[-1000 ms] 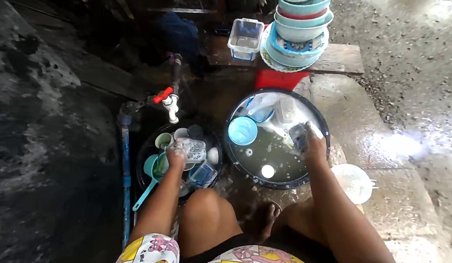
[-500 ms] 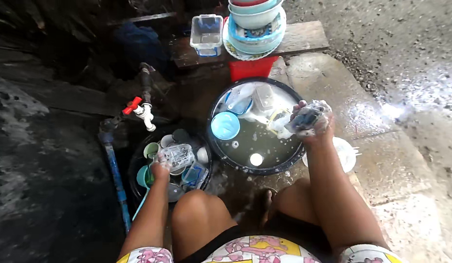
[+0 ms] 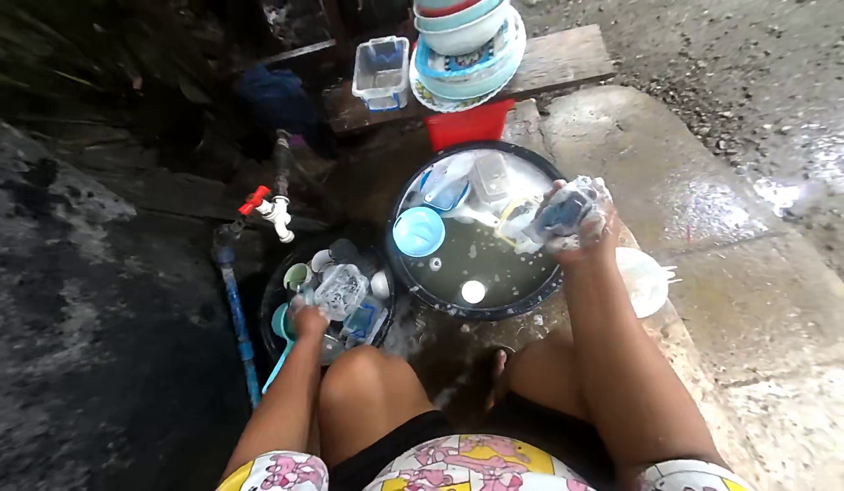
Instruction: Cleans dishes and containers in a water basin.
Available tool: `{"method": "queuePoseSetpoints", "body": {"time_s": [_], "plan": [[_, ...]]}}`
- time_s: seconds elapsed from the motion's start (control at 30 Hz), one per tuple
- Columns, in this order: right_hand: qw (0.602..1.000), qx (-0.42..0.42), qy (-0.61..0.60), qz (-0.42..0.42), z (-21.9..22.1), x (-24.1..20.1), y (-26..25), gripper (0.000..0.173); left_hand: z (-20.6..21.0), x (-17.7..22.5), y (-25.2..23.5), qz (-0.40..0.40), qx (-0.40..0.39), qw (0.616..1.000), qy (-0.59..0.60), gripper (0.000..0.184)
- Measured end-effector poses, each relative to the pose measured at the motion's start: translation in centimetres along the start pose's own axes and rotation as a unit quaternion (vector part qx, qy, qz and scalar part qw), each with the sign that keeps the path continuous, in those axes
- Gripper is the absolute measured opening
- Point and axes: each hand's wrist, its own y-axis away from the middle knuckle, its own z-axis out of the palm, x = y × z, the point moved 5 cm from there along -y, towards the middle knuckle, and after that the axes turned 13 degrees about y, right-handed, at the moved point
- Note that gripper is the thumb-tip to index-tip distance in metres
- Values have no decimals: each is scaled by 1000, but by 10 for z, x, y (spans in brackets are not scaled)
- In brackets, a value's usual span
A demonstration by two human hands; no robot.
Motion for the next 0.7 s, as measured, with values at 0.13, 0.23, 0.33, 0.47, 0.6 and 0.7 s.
{"method": "queuePoseSetpoints", "body": {"time_s": [0.13, 0.23, 0.33, 0.47, 0.6, 0.7], "plan": [[996, 86, 3, -24, -19, -16, 0, 37, -7, 103, -6, 243, -25, 969, -37, 58], [994, 107, -5, -36, -26, -23, -2, 44, 27, 190, 8, 341, -126, 924, -120, 44], [994, 97, -17, -40, -28, -24, -2, 44, 97, 246, 36, 398, -238, 868, -176, 43], [997, 80, -18, -12, -31, -26, 4, 44, 214, 261, 52, 389, -356, 827, -195, 48], [995, 102, -14, -4, -42, -29, 0, 48, 269, 245, 29, 269, -359, 865, -226, 58], [996, 92, -3, 2, -48, -23, -14, 51, 279, 238, 8, 202, -375, 865, -265, 39]]}}
